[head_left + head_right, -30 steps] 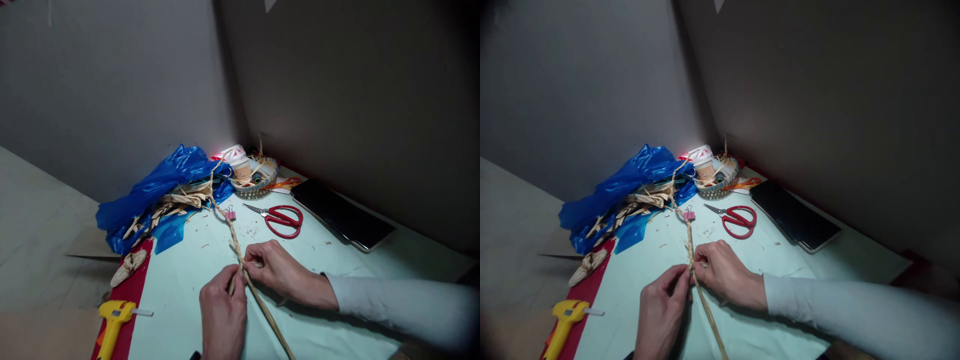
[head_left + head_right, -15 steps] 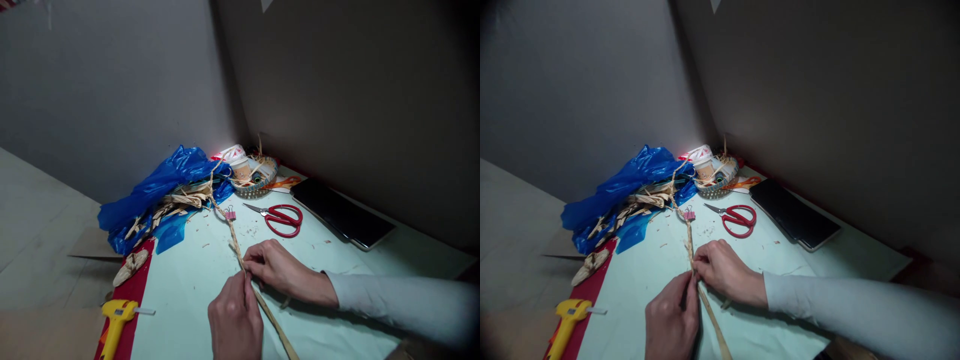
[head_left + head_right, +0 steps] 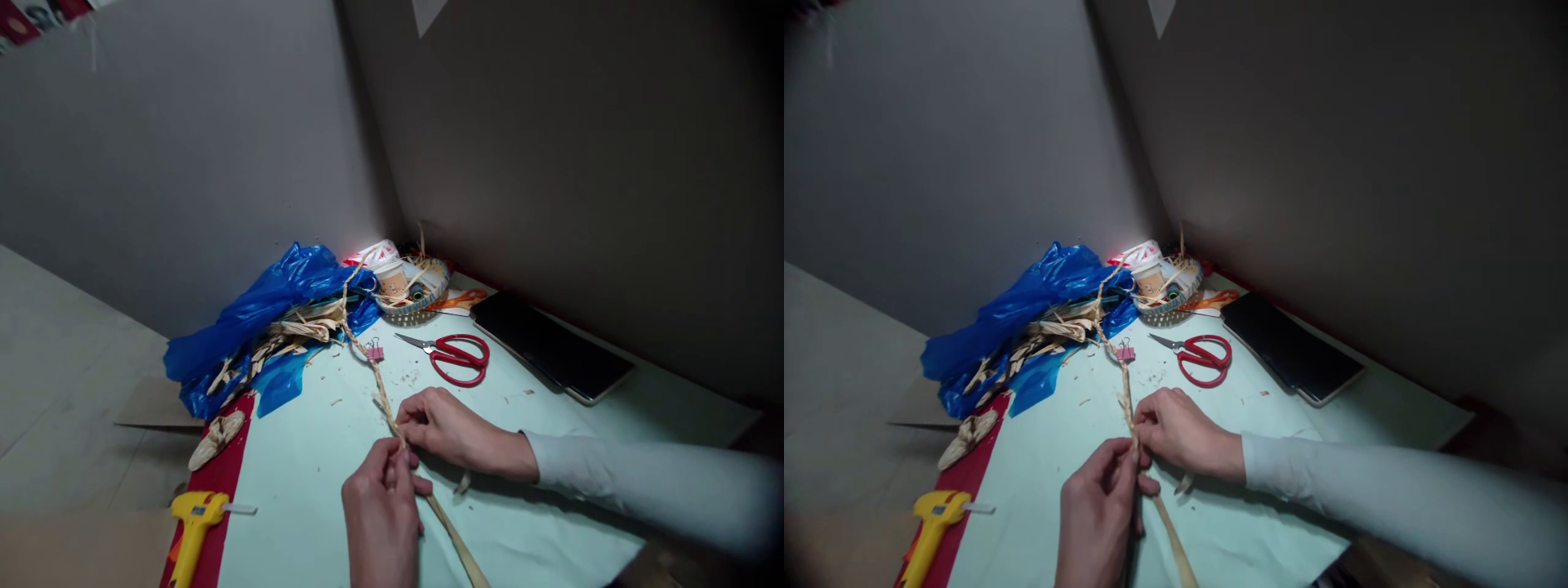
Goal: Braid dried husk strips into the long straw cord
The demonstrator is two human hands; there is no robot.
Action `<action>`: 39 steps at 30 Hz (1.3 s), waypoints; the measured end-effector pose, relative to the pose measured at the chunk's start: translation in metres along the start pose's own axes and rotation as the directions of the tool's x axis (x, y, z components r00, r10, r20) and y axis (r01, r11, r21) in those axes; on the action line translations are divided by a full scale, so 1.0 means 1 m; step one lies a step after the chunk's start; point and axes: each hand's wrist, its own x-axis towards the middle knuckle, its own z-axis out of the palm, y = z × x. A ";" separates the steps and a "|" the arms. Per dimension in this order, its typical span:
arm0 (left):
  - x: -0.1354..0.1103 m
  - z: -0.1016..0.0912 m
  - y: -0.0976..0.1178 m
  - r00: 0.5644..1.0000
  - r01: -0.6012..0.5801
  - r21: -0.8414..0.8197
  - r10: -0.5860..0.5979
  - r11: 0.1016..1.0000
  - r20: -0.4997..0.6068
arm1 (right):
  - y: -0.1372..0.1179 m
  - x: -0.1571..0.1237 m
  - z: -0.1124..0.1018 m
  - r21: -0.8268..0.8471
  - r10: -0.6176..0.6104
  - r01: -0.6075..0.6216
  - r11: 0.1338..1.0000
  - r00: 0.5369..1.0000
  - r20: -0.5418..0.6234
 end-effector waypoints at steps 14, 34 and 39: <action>-0.022 0.003 -0.025 0.711 -0.561 0.687 0.694 0.461 0.115 | 0.008 0.001 0.001 0.379 0.100 -0.129 0.916 0.990 0.095; 0.039 -0.018 0.008 0.860 0.312 -0.371 -0.094 0.875 0.501 | 0.006 0.001 -0.011 0.047 0.030 -0.035 0.998 0.994 0.106; 0.036 -0.018 0.007 0.897 0.187 -0.289 -0.043 0.939 0.439 | -0.002 -0.005 -0.013 -0.058 -0.045 0.049 0.997 0.996 0.073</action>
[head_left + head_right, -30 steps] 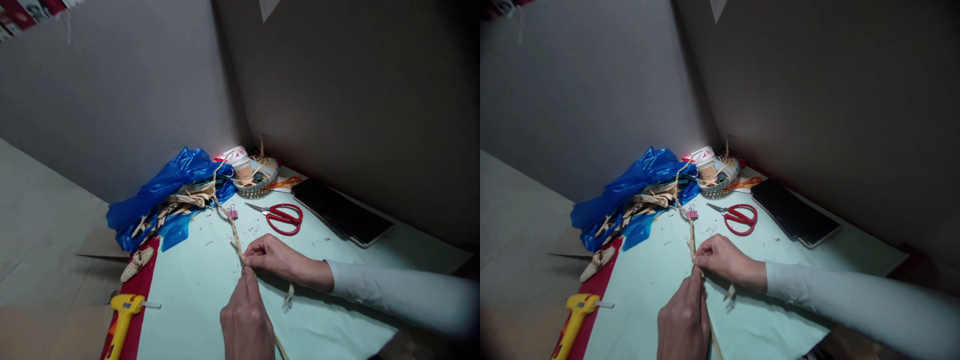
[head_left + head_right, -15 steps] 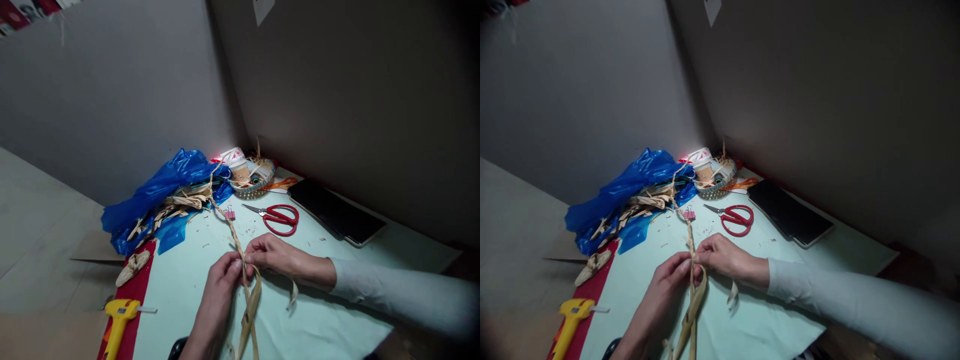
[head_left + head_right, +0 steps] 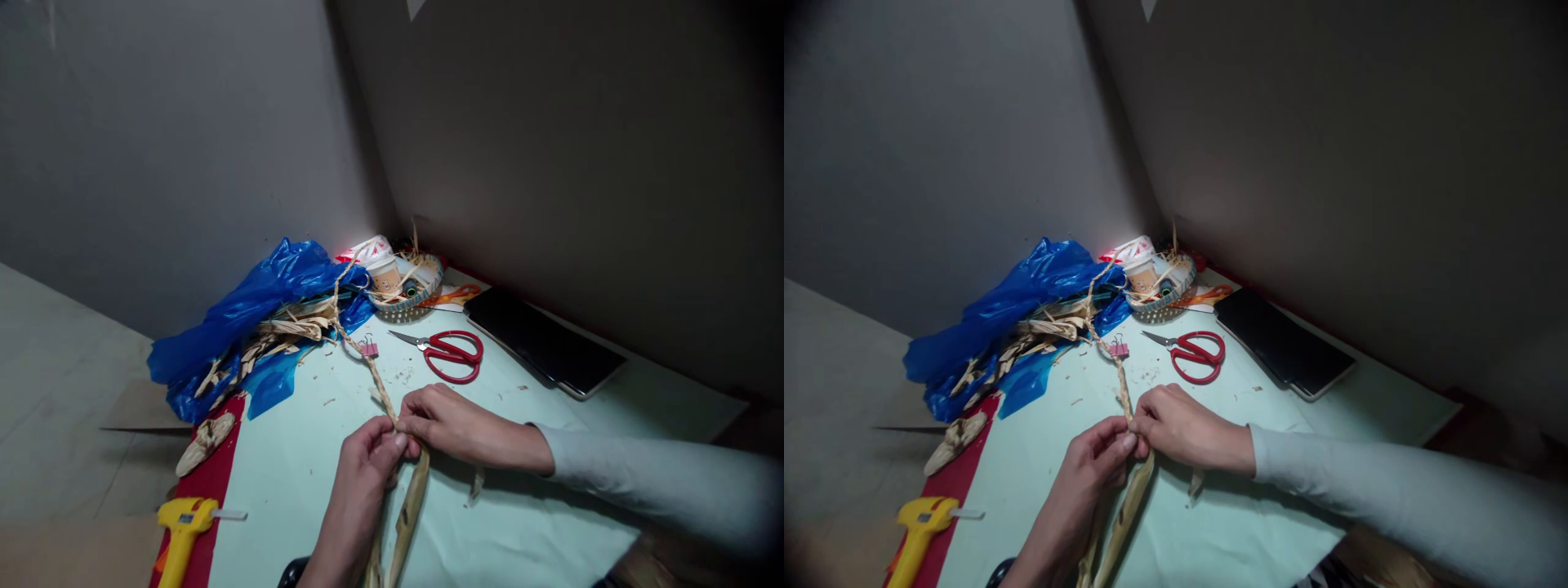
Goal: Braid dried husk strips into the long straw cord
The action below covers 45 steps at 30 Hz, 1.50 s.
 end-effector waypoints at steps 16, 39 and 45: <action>0.006 0.000 -0.010 0.996 0.017 0.070 -0.011 0.997 -0.085 | -0.011 -0.001 -0.010 -0.131 -0.021 0.034 0.991 0.995 0.099; -0.006 0.010 -0.015 0.985 0.056 -0.266 -0.097 0.962 -0.145 | -0.015 -0.035 0.025 -0.699 -0.256 0.328 0.635 0.944 0.209; -0.005 0.003 -0.011 0.993 0.047 -0.354 -0.082 0.934 -0.083 | -0.022 -0.018 -0.003 -0.479 -0.142 0.084 0.874 0.986 -0.085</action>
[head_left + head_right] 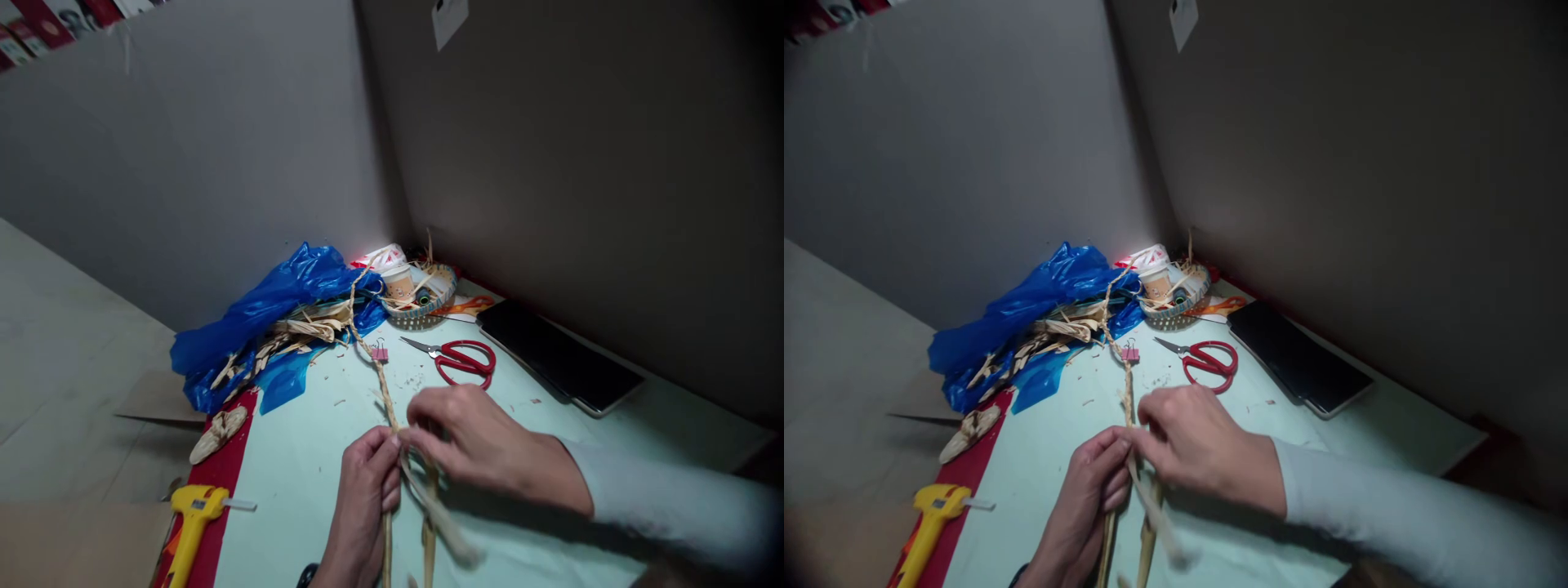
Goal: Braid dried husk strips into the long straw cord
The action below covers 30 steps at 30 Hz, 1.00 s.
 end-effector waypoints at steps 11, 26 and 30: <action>-0.001 -0.001 -0.003 0.998 -0.045 0.176 0.050 0.983 -0.025 | 0.019 0.016 0.000 0.442 -0.028 -0.136 0.887 0.938 0.345; -0.012 0.003 0.003 0.978 -0.098 0.670 0.195 0.736 -0.071 | 0.012 0.010 0.020 0.360 0.118 -0.138 0.923 0.990 0.078; -0.010 0.000 0.004 0.967 -0.117 0.660 0.236 0.742 -0.094 | 0.008 0.011 0.021 0.280 0.135 -0.140 0.950 0.990 0.039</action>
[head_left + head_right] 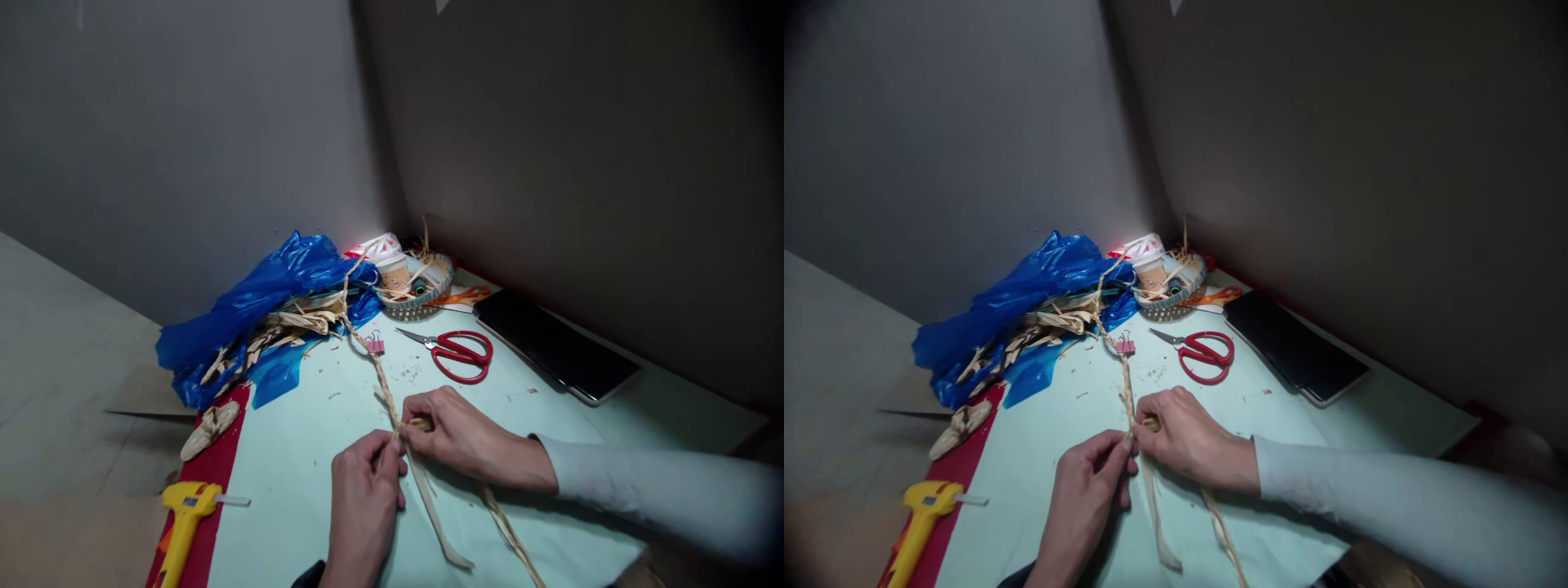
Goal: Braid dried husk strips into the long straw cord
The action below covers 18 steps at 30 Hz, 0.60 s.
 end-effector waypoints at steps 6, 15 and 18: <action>0.001 0.008 -0.004 0.997 0.073 -0.115 -0.070 0.991 0.027 | -0.001 -0.003 0.004 -0.055 -0.035 0.034 0.998 0.999 -0.030; -0.014 0.021 0.001 0.958 -0.193 0.393 0.260 0.899 -0.124 | 0.001 -0.005 0.000 0.086 -0.046 0.044 0.995 0.999 0.028; -0.016 0.027 0.000 0.944 -0.200 0.480 0.300 0.854 -0.140 | 0.000 -0.005 -0.001 0.172 -0.020 0.011 0.985 0.999 0.049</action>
